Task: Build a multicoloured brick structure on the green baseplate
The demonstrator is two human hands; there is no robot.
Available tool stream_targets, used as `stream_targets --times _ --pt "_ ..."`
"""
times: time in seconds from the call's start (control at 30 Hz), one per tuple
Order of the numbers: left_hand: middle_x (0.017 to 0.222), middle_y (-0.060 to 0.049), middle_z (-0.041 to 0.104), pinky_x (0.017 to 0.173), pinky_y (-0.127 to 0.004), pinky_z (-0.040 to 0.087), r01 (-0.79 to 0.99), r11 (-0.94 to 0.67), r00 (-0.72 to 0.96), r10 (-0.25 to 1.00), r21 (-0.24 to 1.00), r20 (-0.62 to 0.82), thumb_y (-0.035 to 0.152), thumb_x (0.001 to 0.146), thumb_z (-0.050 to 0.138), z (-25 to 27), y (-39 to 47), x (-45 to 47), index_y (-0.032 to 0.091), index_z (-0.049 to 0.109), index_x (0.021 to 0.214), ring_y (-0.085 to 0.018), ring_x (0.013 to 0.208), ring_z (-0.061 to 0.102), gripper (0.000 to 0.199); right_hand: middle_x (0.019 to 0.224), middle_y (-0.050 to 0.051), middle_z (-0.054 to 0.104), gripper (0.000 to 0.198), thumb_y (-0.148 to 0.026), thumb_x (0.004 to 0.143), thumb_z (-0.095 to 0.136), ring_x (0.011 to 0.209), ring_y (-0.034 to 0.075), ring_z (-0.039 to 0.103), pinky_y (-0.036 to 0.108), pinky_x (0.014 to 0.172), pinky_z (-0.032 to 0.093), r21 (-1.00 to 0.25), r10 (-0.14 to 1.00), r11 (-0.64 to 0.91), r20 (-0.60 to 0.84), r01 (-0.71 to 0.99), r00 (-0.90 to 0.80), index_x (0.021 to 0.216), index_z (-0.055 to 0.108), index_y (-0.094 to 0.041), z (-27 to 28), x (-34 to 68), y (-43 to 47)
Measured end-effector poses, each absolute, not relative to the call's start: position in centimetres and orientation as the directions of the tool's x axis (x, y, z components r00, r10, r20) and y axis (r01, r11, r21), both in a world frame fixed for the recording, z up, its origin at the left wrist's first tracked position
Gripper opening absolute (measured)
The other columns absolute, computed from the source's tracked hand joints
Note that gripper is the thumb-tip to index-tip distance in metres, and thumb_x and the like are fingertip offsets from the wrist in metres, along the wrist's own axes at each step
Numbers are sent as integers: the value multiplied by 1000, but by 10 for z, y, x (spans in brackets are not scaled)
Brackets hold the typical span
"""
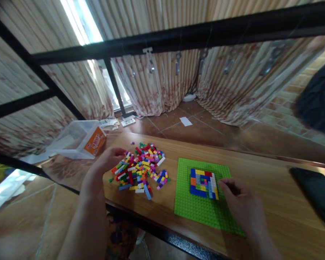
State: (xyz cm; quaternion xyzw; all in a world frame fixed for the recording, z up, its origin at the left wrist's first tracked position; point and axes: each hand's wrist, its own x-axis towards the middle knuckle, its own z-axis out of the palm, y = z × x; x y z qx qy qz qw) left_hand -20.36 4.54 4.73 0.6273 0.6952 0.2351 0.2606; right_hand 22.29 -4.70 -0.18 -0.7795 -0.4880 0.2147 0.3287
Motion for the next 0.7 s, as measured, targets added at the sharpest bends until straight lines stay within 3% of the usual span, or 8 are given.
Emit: stream_targets --times 0.07,0.2,0.33,0.7 --pt "57 1 62 52 -22 35 805 128 -93 992 579 -90 19 65 55 48 41 -209 14 72 75 -13 57 53 20 72 6 73 37 -59 64 59 69 30 68 41 62 50 -713 910 -298 -12 635 414 75 71 -25 -2 222 -46" --pt "54 2 58 49 -22 31 828 104 -41 991 551 -126 21 65 58 51 38 -204 15 72 69 -12 53 48 16 74 7 74 37 -60 66 59 69 31 68 41 60 51 -695 927 -266 7 668 376 76 71 -27 -6 220 -44" --pt "56 2 57 50 -22 32 862 69 17 986 502 -164 25 68 60 49 42 -192 16 74 77 -12 55 49 19 74 7 73 35 -59 67 59 66 30 67 40 58 50 -673 932 -253 24 695 362 77 71 -27 -8 219 -44" --pt "68 -6 68 59 -26 40 949 203 -137 955 242 -265 22 65 67 46 46 -174 17 72 73 -20 72 63 11 76 6 74 43 -60 69 56 70 29 69 38 61 51 -621 939 -261 16 740 344 83 73 -23 -11 220 -43"
